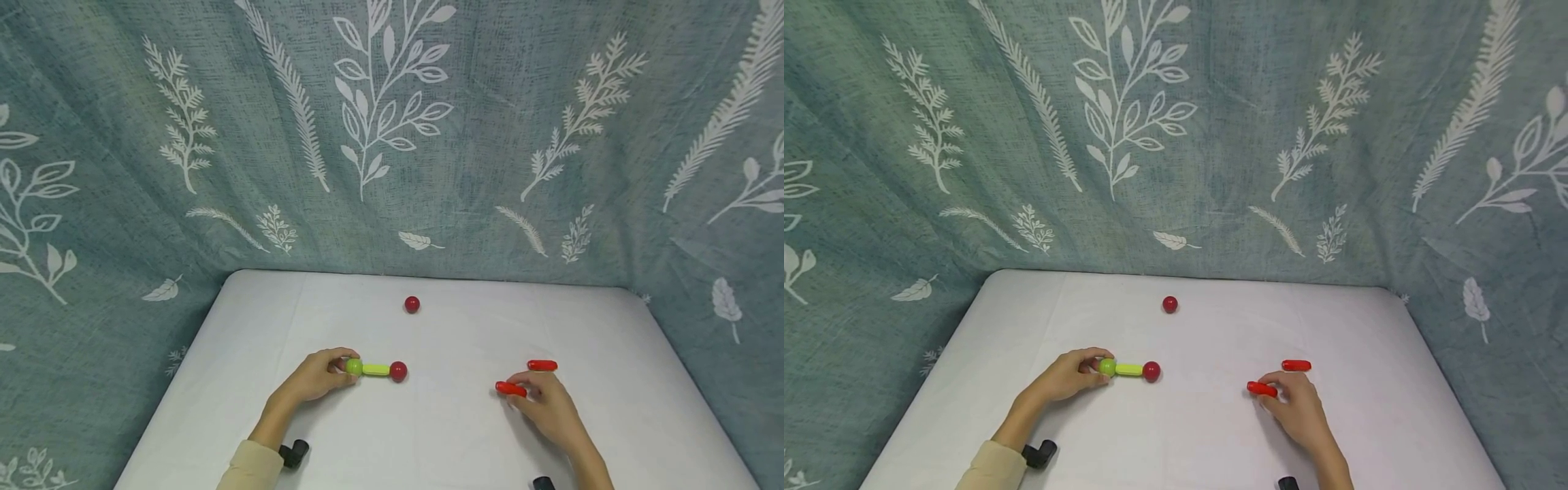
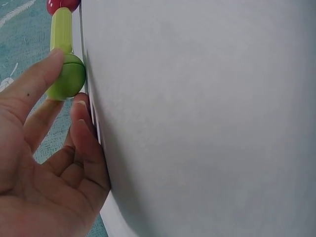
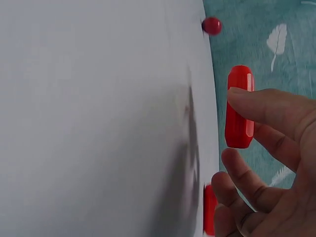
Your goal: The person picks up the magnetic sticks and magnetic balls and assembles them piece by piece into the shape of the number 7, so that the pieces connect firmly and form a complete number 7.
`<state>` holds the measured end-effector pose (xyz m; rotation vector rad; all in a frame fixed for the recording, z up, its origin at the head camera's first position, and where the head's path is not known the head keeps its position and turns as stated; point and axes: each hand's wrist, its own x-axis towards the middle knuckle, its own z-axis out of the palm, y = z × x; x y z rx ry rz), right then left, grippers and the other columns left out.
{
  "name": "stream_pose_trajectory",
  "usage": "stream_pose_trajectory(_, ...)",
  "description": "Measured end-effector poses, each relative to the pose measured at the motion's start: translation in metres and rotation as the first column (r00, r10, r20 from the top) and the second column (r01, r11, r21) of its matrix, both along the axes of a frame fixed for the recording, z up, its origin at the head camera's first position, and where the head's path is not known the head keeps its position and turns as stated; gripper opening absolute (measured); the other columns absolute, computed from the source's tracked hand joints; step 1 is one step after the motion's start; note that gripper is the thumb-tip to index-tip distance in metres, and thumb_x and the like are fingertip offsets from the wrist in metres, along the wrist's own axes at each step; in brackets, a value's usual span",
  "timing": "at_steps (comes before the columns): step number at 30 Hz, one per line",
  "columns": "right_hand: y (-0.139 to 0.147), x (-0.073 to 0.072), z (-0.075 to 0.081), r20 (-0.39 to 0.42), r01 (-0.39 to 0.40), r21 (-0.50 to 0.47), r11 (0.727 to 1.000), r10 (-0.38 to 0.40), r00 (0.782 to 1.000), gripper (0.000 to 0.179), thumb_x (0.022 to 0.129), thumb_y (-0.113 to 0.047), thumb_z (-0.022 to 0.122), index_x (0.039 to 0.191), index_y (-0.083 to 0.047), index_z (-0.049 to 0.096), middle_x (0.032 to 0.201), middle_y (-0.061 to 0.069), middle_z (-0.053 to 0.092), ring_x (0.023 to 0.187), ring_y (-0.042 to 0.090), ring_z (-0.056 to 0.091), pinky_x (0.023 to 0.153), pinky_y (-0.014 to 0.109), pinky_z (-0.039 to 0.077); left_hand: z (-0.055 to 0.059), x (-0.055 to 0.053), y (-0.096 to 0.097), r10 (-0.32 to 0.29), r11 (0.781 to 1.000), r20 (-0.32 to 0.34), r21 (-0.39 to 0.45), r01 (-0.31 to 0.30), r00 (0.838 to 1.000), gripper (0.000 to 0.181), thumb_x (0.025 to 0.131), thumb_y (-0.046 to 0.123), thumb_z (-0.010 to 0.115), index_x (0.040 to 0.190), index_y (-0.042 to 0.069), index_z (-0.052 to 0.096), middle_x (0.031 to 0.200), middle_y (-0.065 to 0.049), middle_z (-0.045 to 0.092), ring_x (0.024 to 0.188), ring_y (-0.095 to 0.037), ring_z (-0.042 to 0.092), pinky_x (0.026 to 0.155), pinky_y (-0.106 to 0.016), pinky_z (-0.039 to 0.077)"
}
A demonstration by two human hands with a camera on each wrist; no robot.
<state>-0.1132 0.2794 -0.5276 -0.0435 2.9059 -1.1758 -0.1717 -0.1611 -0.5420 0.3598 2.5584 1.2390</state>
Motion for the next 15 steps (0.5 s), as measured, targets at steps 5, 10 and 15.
stream_pose_trajectory(5, -0.021, 0.002, 0.001, -0.016, -0.040, -0.046, 0.998, 0.039, 0.999, 0.023, 0.084, -0.006, 0.079, 0.103, -0.017, 0.075, 0.105, -0.002, 0.068, 0.103, 0.024, 0.058, 0.089, 0.050, 0.048, 0.001, 0.001, 0.001, 0.004, 1.000, -0.007, 0.001, -0.004, 1.000, 0.034, 0.086, 0.023, 0.081, 0.118, 0.022, 0.070, 0.096, 0.003, 0.062, 0.085, -0.017, 0.057, 0.073, -0.037, 0.048)
stream_pose_trajectory(10, -0.039, 0.005, 0.001, -0.025, -0.077, -0.072, 0.994, 0.076, 0.997, 0.026, 0.083, -0.005, 0.080, 0.100, -0.023, 0.074, 0.100, -0.005, 0.064, 0.100, 0.020, 0.053, 0.087, 0.044, 0.047, 0.001, 0.002, 0.001, 0.015, 1.000, -0.001, 0.008, -0.015, 1.000, 0.034, 0.086, 0.023, 0.081, 0.117, 0.022, 0.070, 0.095, 0.003, 0.062, 0.083, -0.016, 0.056, 0.072, -0.036, 0.048)
stream_pose_trajectory(15, -0.058, 0.005, 0.001, -0.027, -0.109, -0.073, 0.991, 0.108, 0.994, 0.028, 0.081, -0.006, 0.082, 0.096, -0.028, 0.073, 0.100, -0.005, 0.062, 0.099, 0.018, 0.053, 0.086, 0.042, 0.045, 0.001, 0.002, 0.001, 0.018, 1.000, 0.000, 0.012, -0.018, 1.000, 0.034, 0.085, 0.024, 0.081, 0.117, 0.022, 0.070, 0.095, 0.003, 0.062, 0.082, -0.017, 0.056, 0.071, -0.036, 0.048)
